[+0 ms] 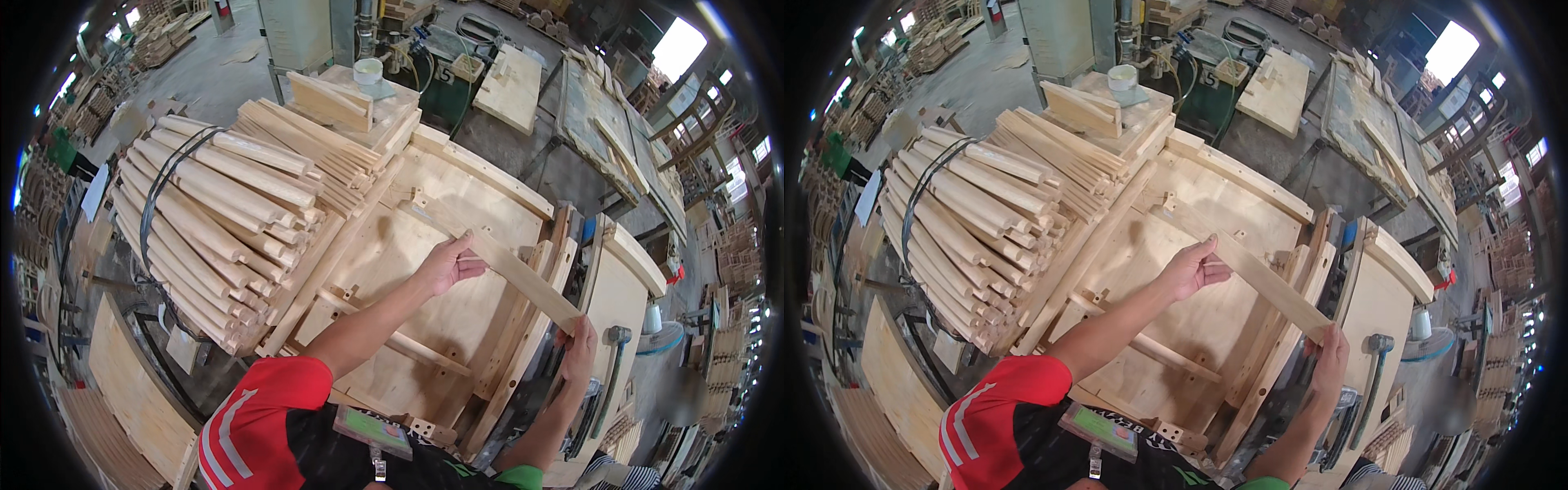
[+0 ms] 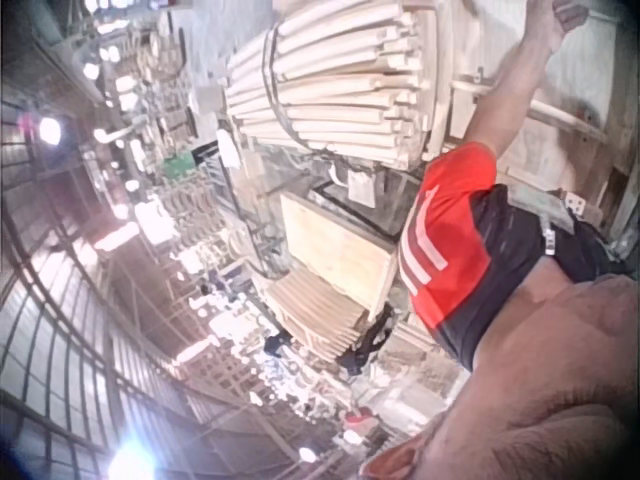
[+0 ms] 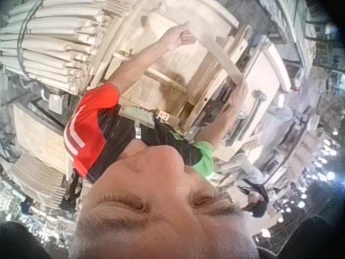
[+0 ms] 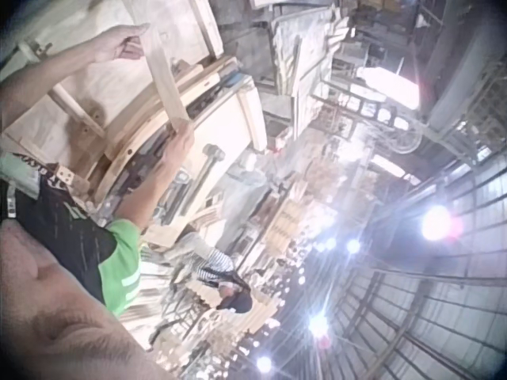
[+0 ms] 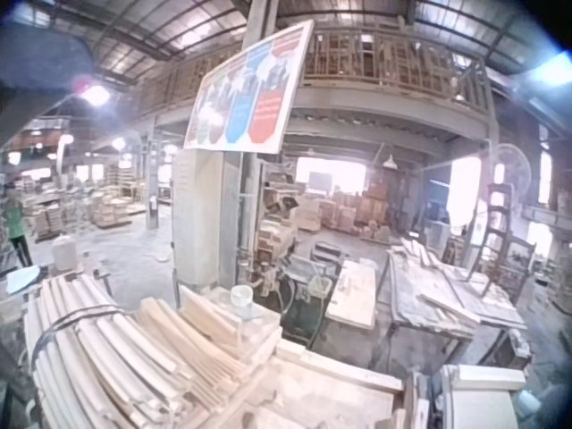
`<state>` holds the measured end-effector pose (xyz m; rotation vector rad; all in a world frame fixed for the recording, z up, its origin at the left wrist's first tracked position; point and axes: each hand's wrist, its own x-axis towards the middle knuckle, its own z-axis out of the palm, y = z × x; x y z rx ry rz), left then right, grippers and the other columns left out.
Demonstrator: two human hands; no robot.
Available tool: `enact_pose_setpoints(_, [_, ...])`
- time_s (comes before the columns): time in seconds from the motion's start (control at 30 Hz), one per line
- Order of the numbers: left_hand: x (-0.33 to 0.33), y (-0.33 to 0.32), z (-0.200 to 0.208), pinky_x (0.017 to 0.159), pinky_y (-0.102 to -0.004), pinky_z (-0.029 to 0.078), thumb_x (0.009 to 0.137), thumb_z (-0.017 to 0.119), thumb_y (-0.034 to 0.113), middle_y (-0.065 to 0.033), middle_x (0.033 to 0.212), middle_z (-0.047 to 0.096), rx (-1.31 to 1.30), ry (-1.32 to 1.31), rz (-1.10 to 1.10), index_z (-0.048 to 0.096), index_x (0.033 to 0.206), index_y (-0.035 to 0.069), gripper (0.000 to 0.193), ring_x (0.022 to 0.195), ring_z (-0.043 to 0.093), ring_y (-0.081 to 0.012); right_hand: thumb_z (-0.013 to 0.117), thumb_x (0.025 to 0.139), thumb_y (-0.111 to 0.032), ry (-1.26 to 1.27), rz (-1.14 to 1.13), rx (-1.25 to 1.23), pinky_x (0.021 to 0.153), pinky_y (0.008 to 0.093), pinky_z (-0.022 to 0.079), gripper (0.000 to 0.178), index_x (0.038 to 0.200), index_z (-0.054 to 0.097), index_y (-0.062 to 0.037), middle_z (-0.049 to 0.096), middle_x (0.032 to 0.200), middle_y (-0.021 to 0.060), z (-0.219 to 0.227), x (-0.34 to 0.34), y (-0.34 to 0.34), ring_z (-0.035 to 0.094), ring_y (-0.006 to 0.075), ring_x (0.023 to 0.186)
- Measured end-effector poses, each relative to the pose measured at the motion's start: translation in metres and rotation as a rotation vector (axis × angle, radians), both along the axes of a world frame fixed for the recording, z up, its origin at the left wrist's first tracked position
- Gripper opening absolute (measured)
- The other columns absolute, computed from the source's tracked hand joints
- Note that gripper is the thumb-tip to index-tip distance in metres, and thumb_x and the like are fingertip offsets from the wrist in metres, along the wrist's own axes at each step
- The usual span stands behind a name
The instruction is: The person assembles a wooden chair frame by inserting dowels into pre-drilled holes and using a nail gun to fasten the joints. They handle multiple wooden slats and frame pieces, aligning them on a workbench before securing them.
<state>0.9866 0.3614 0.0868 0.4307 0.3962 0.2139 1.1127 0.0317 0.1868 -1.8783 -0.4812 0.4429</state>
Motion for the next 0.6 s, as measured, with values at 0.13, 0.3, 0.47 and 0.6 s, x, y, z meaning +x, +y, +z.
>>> enact_pose_setpoints(0.13, [0.014, 0.015, -0.024, 0.085, -0.0414, 0.065, 0.1, 0.073, 0.044, -0.0115, 0.09, 0.067, 0.059, 0.11, 0.108, 0.062, 0.107, 0.003, 0.042, 0.088, 0.074, -0.0271, 0.065, 0.103, -0.03, -0.855, -0.037, -0.462, 0.087, 0.0408, 0.052, 0.033, 0.122, 0.064, -0.0032, 0.068, 0.109, 0.0148, 0.012, 0.005, 0.055, 0.066, 0.03, 0.099])
enact_pose_setpoints(0.3, [0.026, 0.037, -0.039, 0.083, -0.0408, 0.065, 0.102, 0.07, 0.042, -0.0104, 0.089, 0.066, 0.118, 0.199, 0.202, 0.058, 0.1, 0.007, 0.037, 0.085, 0.074, -0.0265, 0.078, 0.086, -0.015, -1.134, 0.334, -0.559, 0.104, 0.0476, 0.044, 0.055, 0.137, 0.06, -0.0044, 0.064, 0.129, 0.0166, -0.003, -0.017, 0.16, 0.059, 0.0382, 0.121])
enact_pose_setpoints(0.47, [0.024, 0.056, -0.026, 0.079, -0.0339, 0.063, 0.105, 0.067, 0.04, -0.0092, 0.093, 0.066, 0.112, 0.166, 0.211, 0.061, 0.109, 0.004, 0.036, 0.079, 0.068, -0.0204, 0.078, 0.086, -0.016, -1.018, 0.366, -0.405, 0.095, 0.049, 0.042, 0.052, 0.134, 0.063, -0.0051, 0.064, 0.124, 0.0131, -0.055, 0.025, 0.214, 0.06, 0.0345, 0.112])
enact_pose_setpoints(0.6, [-0.019, 0.046, -0.051, 0.07, -0.0282, 0.055, 0.107, 0.066, 0.031, -0.0055, 0.089, 0.068, 0.575, 0.255, 0.079, 0.064, 0.11, 0.003, 0.028, 0.075, 0.064, -0.0145, 0.078, 0.086, -0.015, -0.939, 0.384, -0.345, 0.094, 0.0482, 0.042, 0.051, 0.134, 0.063, -0.0066, 0.065, 0.121, 0.0116, -0.079, 0.052, 0.24, 0.061, 0.035, 0.11])
